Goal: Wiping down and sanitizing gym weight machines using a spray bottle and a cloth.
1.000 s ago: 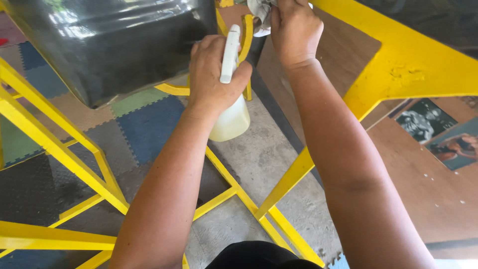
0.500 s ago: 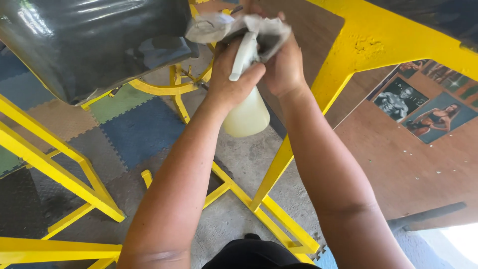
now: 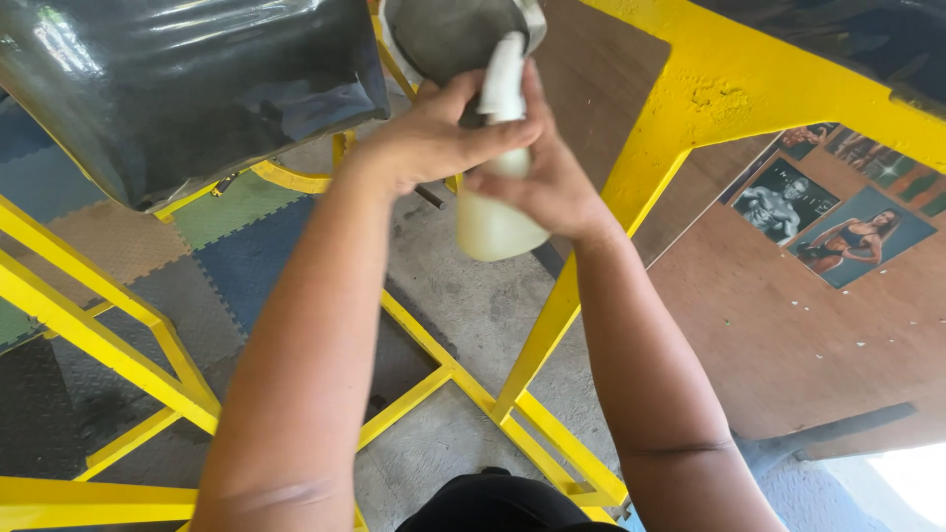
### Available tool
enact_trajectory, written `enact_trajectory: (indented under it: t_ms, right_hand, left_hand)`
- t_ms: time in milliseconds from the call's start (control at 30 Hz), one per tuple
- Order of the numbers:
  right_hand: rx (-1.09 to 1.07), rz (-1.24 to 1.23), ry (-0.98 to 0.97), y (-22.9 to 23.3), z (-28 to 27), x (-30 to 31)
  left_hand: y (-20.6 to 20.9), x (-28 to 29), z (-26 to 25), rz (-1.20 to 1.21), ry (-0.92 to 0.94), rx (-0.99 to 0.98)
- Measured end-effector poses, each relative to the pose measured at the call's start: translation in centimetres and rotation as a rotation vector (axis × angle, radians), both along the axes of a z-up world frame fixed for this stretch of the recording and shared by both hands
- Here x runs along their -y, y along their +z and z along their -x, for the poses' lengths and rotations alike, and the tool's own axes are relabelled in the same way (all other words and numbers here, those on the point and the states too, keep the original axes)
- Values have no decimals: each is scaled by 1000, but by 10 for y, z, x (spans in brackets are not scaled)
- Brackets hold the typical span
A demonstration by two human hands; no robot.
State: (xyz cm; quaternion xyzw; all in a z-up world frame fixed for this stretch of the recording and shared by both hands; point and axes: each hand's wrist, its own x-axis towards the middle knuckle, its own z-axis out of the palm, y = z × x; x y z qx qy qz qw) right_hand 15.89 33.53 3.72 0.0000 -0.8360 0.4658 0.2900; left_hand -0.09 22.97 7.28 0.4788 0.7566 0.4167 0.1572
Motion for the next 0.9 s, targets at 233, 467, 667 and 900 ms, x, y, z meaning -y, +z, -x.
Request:
enact_trajectory:
  t_ms: [233, 467, 667, 900]
  right_hand:
    - [-124, 235, -60, 0, -12, -26]
    - [-72, 229, -173, 13, -21, -20]
    - [-142, 420, -116, 15, -28, -26]
    - [-123, 13, -336, 18, -33, -36]
  left_hand:
    - [-9, 4, 49, -83, 3, -190]
    - [1, -5, 9, -521, 203, -711]
    - [-16, -24, 3, -334, 275, 36]
    - [-54, -88, 42, -1269, 405, 779]
